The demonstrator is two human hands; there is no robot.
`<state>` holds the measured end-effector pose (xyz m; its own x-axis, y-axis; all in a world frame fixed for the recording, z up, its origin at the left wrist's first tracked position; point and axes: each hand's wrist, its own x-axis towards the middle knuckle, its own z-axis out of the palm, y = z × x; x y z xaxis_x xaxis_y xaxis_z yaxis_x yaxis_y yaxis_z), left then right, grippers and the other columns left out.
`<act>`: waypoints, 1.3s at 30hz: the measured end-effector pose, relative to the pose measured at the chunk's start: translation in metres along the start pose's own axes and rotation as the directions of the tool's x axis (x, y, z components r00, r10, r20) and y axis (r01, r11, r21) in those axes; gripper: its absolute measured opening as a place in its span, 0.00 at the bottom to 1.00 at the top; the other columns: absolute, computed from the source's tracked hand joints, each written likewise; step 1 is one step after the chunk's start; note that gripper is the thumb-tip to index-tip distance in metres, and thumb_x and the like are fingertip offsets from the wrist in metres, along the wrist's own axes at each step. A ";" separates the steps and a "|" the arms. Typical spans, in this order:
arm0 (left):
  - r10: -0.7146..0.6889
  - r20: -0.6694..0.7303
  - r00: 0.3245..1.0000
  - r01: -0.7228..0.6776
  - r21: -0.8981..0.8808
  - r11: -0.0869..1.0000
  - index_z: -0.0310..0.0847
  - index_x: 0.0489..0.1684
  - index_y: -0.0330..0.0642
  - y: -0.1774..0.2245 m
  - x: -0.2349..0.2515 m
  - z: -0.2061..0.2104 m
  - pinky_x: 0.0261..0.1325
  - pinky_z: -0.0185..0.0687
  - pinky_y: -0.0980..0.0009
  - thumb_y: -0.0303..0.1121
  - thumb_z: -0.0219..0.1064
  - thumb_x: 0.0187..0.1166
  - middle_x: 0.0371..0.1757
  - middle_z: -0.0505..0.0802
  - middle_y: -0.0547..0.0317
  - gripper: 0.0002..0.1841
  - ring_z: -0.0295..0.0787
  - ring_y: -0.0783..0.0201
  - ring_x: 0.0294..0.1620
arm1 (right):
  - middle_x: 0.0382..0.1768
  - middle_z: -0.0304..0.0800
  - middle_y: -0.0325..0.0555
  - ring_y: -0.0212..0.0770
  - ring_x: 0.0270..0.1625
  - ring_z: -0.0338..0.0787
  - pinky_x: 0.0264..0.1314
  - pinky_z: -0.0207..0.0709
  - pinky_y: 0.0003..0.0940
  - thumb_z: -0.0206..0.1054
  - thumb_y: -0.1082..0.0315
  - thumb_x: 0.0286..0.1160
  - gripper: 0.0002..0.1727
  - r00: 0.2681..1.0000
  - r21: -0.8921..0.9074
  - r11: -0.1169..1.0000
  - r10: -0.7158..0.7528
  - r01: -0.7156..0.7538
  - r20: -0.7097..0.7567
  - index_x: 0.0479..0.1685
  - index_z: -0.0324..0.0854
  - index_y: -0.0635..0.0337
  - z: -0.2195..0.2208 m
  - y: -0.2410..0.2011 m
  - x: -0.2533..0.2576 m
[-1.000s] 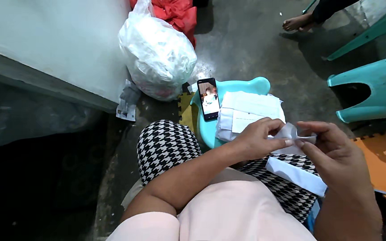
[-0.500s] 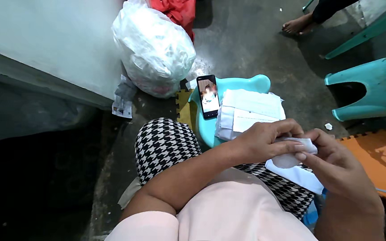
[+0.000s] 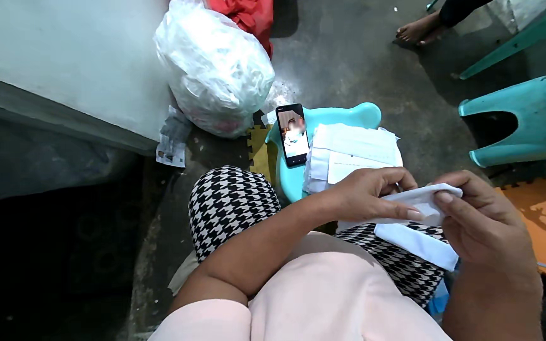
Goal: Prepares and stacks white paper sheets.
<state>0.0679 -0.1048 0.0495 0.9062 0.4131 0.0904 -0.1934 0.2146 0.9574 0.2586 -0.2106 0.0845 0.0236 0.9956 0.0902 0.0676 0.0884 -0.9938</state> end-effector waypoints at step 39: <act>-0.325 -0.502 0.801 0.271 -0.180 0.946 0.78 0.59 0.36 -0.009 -0.049 -0.023 0.47 0.93 0.66 0.28 0.55 0.91 0.45 0.92 0.54 0.09 0.94 0.64 0.40 | 0.34 0.88 0.28 0.25 0.36 0.89 0.43 0.88 0.25 0.57 0.71 0.83 0.07 0.897 0.050 0.983 0.184 -0.179 -0.401 0.49 0.76 0.47 0.010 0.046 0.000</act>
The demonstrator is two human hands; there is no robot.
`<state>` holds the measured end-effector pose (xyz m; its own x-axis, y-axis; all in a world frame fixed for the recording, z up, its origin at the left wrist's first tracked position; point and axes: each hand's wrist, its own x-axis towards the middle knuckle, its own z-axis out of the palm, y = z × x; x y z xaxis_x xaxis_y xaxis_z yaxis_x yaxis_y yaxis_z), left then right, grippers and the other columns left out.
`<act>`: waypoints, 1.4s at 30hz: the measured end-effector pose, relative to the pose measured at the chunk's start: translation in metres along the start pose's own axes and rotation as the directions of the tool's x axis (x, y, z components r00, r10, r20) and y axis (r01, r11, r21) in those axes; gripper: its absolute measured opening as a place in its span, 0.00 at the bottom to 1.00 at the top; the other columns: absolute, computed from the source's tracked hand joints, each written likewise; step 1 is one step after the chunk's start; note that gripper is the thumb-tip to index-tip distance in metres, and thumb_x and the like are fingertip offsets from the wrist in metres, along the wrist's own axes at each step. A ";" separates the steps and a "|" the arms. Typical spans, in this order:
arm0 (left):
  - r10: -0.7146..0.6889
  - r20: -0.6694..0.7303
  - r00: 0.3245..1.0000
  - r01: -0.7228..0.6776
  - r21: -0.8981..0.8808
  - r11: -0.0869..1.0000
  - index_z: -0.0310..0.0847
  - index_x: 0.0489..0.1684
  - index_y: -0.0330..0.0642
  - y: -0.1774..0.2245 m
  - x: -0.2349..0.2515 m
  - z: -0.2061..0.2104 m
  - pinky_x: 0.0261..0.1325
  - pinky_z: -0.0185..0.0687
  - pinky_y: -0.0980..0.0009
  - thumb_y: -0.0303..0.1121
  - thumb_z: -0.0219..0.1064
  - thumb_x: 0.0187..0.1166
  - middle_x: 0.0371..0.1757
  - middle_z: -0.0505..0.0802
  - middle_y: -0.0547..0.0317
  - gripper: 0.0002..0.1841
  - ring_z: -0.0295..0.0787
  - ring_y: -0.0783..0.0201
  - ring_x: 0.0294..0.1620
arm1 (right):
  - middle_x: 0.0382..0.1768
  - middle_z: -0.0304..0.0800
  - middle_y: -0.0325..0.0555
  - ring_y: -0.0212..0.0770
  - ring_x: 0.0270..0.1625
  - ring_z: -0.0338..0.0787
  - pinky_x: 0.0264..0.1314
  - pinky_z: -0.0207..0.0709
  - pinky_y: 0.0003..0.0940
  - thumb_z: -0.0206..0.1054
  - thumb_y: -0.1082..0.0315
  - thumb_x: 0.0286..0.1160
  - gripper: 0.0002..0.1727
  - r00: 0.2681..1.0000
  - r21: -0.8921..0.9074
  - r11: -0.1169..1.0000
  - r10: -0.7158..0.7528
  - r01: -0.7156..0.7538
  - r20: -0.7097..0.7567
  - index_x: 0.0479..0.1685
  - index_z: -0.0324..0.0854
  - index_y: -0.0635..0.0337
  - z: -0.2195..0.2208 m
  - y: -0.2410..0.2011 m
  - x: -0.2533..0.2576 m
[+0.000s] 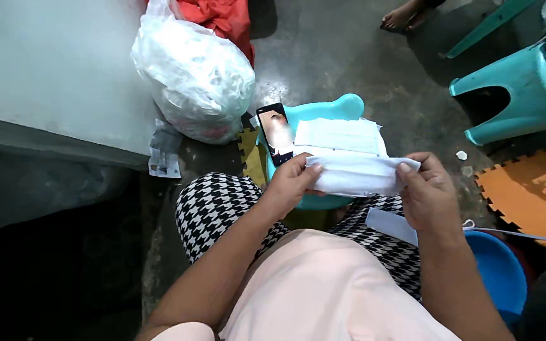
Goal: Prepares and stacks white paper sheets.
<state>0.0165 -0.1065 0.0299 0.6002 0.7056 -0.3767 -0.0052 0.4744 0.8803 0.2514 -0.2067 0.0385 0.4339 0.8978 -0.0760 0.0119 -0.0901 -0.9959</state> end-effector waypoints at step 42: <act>0.573 0.427 0.700 -0.641 0.021 0.767 0.84 0.51 0.23 0.005 -0.012 0.037 0.68 0.81 0.70 0.31 0.70 0.79 0.54 0.90 0.46 0.15 0.85 0.68 0.61 | 0.54 0.91 0.36 0.21 0.48 0.88 0.52 0.83 0.16 0.61 0.66 0.87 0.16 0.661 -0.271 0.757 -0.268 0.595 0.701 0.69 0.81 0.49 0.003 -0.092 -0.021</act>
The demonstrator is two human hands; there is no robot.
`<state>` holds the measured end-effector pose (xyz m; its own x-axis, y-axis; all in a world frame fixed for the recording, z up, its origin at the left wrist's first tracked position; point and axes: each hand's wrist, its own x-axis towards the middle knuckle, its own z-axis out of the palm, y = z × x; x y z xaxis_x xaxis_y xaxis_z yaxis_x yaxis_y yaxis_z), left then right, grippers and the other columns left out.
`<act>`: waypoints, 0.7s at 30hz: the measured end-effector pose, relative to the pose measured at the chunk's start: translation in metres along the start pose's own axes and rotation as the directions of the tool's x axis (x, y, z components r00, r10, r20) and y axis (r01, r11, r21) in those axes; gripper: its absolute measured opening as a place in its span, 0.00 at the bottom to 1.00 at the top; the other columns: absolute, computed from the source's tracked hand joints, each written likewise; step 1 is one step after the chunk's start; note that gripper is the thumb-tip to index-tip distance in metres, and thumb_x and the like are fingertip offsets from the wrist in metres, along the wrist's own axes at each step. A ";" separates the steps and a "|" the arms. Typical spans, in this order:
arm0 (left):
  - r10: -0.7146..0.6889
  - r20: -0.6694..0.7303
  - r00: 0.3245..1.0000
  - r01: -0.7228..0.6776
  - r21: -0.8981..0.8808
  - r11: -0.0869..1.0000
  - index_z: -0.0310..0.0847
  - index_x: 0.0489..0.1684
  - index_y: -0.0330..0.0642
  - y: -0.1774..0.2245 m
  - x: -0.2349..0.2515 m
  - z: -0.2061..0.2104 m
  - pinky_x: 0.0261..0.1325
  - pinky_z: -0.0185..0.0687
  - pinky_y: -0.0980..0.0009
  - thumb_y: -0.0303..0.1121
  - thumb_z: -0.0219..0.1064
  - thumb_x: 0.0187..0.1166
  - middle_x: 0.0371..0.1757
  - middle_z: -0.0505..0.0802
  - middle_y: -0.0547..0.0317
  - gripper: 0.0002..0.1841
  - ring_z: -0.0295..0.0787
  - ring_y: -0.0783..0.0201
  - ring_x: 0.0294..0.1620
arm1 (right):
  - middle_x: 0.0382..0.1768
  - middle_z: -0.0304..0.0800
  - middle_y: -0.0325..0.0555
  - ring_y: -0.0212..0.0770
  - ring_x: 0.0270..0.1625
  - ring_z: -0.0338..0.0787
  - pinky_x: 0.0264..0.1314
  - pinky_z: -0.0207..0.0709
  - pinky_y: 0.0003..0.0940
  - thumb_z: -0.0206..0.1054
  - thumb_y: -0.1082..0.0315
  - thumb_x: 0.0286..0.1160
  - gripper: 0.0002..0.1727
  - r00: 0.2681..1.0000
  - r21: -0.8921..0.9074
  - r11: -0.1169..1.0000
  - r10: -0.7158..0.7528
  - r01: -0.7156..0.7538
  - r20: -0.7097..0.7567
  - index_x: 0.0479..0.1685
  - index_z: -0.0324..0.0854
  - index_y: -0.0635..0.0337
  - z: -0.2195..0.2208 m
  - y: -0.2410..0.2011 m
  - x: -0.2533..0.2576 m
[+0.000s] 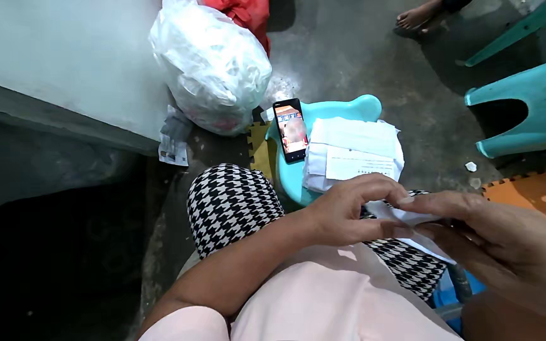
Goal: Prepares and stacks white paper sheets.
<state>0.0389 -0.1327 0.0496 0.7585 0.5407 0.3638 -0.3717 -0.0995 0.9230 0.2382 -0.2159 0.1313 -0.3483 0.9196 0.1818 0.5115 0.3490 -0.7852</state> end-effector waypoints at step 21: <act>-0.229 0.085 0.970 0.240 -0.171 0.956 0.78 0.52 0.29 0.002 -0.002 0.001 0.46 0.81 0.81 0.27 0.69 0.79 0.39 0.87 0.61 0.11 0.83 0.79 0.39 | 0.38 0.84 0.24 0.18 0.39 0.84 0.43 0.80 0.14 0.54 0.61 0.89 0.07 0.971 0.395 0.897 0.234 -0.198 -0.045 0.52 0.78 0.44 0.014 0.029 0.000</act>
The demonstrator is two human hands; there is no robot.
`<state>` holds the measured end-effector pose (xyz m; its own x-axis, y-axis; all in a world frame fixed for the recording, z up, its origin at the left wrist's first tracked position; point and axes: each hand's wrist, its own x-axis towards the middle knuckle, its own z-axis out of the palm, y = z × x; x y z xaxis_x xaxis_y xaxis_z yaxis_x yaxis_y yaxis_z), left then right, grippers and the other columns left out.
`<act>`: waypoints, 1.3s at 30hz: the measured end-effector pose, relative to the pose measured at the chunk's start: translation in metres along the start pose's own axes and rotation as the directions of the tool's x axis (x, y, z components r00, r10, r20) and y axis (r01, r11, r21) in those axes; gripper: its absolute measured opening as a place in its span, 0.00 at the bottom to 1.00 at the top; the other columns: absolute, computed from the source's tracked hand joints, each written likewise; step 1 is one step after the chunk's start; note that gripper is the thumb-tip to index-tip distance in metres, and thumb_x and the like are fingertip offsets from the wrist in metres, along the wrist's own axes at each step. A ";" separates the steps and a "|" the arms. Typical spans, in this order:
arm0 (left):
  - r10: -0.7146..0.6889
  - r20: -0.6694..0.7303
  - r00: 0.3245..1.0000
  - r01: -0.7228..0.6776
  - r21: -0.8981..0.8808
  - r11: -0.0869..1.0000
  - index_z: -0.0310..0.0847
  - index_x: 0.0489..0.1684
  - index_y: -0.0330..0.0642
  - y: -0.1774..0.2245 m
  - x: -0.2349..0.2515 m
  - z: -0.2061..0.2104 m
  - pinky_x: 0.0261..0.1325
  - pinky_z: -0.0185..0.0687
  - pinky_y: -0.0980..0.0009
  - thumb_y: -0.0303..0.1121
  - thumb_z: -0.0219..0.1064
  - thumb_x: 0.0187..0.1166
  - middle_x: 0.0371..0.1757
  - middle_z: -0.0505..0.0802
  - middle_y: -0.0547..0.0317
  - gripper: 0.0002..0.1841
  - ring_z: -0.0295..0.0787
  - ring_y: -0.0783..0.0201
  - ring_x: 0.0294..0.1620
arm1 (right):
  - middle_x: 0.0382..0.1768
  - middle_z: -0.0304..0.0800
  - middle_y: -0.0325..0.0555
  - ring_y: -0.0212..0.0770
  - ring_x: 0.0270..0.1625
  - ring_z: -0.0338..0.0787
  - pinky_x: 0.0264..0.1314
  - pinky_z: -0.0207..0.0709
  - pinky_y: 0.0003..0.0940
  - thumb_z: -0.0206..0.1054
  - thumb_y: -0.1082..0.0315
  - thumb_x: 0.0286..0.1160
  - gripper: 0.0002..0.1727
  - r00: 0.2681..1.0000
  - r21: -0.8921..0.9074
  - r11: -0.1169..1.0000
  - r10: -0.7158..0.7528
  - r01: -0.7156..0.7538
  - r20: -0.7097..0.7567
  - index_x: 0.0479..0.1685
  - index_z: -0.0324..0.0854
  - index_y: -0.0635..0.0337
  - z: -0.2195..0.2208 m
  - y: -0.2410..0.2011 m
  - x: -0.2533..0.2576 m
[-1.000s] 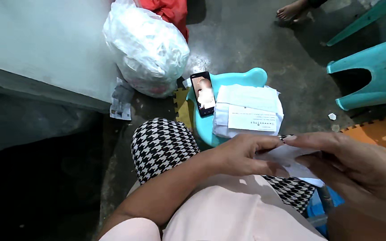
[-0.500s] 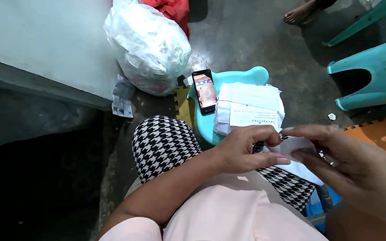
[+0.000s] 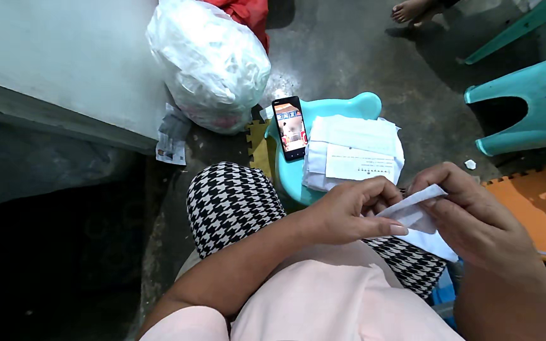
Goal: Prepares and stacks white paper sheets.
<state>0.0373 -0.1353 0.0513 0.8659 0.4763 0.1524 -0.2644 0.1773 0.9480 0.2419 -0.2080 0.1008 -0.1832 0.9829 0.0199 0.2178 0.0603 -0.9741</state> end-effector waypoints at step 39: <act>0.240 -0.140 0.961 -0.219 0.154 0.964 0.78 0.57 0.24 -0.005 0.023 0.013 0.61 0.85 0.70 0.24 0.71 0.75 0.48 0.89 0.50 0.16 0.88 0.70 0.51 | 0.41 0.90 0.29 0.13 0.40 0.84 0.43 0.78 0.10 0.62 0.60 0.87 0.10 0.962 -0.408 0.902 -0.225 0.144 -0.157 0.52 0.83 0.54 0.013 -0.014 -0.006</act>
<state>0.0637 -0.1365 0.0538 0.7088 0.6207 0.3352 -0.3788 -0.0660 0.9231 0.2275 -0.2170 0.1119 -0.0748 0.9590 0.2732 0.5610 0.2670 -0.7836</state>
